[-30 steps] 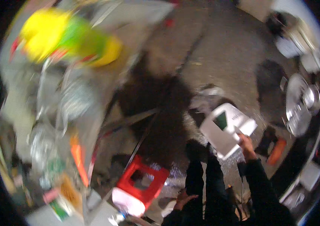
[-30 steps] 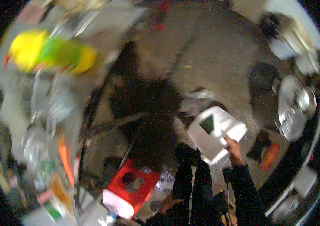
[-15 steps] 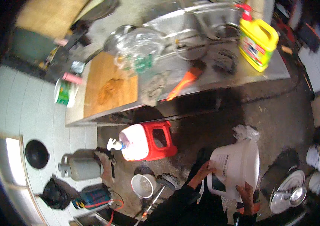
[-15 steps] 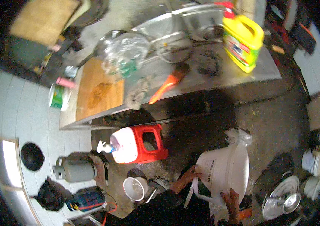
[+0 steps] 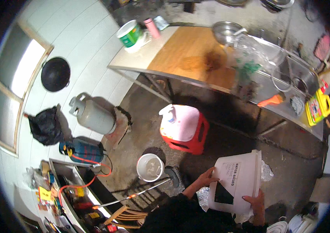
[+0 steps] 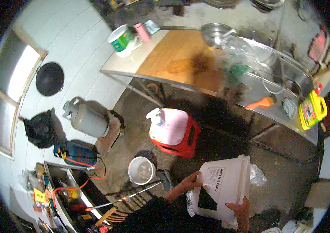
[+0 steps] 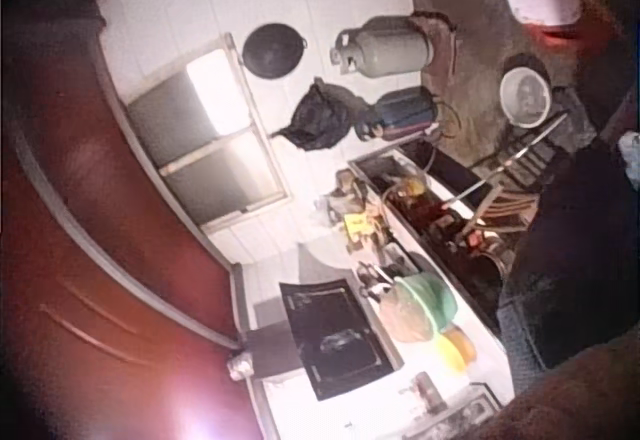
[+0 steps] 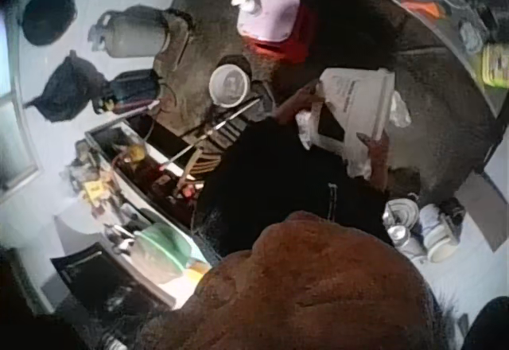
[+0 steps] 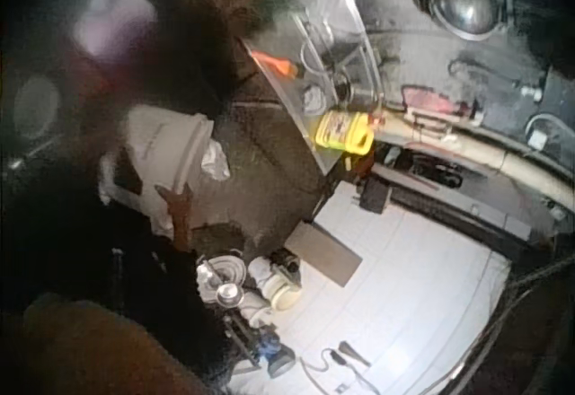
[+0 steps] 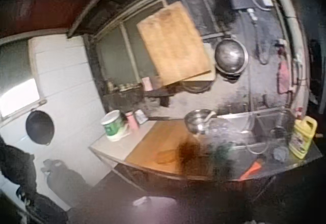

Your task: The person cleans a kitchen workspace by wiping a white board and a wooden cutting board with a cloth, then moves a bucket, a thermos, and a metal bowl. They also handle a plastic bag and wipe the sink area.

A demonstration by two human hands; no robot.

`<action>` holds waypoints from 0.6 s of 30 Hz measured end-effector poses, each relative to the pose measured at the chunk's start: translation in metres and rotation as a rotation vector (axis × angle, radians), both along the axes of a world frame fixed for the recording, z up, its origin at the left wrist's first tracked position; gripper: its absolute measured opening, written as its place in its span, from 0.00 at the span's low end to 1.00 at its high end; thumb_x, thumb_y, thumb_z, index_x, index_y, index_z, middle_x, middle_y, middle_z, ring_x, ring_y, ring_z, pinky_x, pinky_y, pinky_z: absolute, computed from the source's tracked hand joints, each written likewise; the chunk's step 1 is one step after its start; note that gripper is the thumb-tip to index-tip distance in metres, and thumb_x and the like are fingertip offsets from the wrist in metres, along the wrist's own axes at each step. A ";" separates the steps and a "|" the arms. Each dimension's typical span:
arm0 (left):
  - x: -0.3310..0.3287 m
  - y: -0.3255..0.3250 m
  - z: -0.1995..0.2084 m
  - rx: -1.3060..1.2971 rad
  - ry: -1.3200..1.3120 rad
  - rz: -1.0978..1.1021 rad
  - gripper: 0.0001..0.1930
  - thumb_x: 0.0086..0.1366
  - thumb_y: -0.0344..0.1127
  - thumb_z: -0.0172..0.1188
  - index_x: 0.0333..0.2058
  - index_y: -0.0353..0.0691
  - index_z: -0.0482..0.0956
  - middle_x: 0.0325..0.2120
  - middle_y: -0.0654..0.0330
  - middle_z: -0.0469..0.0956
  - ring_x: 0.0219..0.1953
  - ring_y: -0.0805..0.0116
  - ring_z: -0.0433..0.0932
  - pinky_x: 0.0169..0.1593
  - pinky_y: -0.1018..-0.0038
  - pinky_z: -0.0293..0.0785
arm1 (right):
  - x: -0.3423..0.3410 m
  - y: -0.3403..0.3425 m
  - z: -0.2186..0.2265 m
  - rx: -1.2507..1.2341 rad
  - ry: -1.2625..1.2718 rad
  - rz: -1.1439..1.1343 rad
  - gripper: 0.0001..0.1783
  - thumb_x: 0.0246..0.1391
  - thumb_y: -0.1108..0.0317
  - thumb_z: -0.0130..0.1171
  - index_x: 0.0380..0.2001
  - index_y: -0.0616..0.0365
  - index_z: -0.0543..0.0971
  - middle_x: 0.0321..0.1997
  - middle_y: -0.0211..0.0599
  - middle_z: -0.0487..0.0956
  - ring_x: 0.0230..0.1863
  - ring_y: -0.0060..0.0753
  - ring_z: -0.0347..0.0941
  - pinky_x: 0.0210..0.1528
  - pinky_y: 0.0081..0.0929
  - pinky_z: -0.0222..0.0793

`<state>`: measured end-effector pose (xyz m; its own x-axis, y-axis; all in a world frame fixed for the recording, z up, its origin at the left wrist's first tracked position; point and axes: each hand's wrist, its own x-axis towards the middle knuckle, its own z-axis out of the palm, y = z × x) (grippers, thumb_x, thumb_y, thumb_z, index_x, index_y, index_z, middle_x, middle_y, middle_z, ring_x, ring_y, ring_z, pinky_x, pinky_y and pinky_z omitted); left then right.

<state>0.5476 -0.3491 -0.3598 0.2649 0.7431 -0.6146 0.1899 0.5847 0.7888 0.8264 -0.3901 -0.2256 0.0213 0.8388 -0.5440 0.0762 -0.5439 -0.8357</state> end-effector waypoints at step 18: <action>-0.307 -0.202 0.092 0.096 -0.033 1.474 0.21 0.55 0.35 0.61 0.48 0.40 0.69 0.29 0.61 0.75 0.27 0.67 0.74 0.31 0.71 0.73 | -0.237 0.110 0.162 1.421 -0.721 1.083 0.11 0.42 0.66 0.58 0.34 0.47 0.76 0.22 0.23 0.73 0.27 0.24 0.69 0.29 0.22 0.69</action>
<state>0.2404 -0.5507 -0.2681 -0.7360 0.3842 -0.5574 -0.5342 0.1762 0.8268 0.5894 -0.2798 -0.0635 -0.8591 0.4000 0.3195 0.3445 0.9133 -0.2171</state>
